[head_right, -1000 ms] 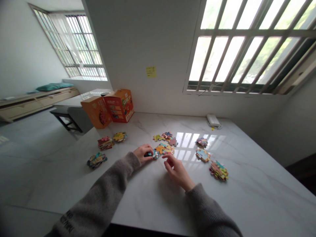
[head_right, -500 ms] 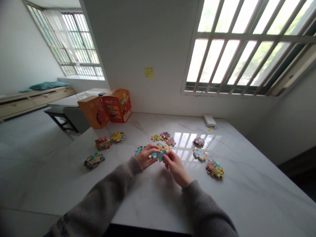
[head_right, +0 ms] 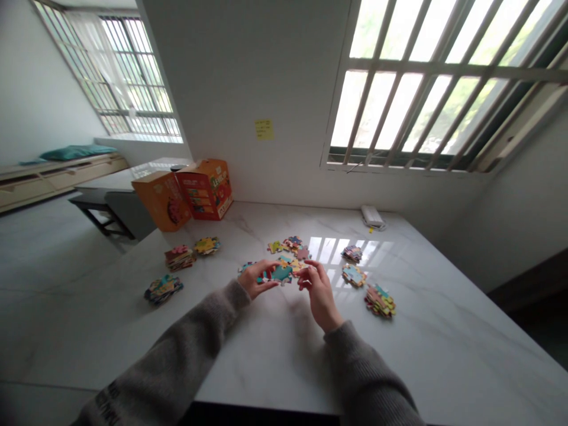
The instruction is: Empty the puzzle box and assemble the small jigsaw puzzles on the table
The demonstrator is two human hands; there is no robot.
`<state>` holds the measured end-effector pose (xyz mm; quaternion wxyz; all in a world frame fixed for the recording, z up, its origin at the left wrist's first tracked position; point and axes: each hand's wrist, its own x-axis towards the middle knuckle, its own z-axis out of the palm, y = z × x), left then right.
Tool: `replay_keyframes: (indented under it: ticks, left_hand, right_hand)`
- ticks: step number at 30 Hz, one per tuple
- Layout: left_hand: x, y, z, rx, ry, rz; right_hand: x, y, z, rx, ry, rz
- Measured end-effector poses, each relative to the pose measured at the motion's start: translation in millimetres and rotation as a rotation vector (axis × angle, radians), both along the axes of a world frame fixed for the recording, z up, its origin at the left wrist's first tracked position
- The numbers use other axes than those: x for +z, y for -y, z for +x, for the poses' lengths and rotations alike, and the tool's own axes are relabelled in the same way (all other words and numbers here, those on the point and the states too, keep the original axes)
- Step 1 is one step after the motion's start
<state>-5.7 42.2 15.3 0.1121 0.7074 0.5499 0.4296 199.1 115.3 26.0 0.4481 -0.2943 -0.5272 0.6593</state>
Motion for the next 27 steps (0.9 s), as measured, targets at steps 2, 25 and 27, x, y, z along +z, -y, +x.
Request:
replay_keyframes:
  ticks: [2, 25, 27]
  left_hand:
    - [-1.7, -0.8, -2.1, -0.020, 0.021, -0.022]
    - [-2.3, -1.9, 23.7, -0.144, 0.865, -0.233]
    - [-1.1, -2.2, 24.6, -0.143, 0.899, -0.233]
  right_hand:
    - [0.6, -4.3, 3.7, -0.033, -0.016, 0.007]
    - [-1.6, 16.5, -4.3, 0.160, 0.092, 0.226]
    - [-2.0, 16.5, -3.7, 0.179, 0.085, 0.232]
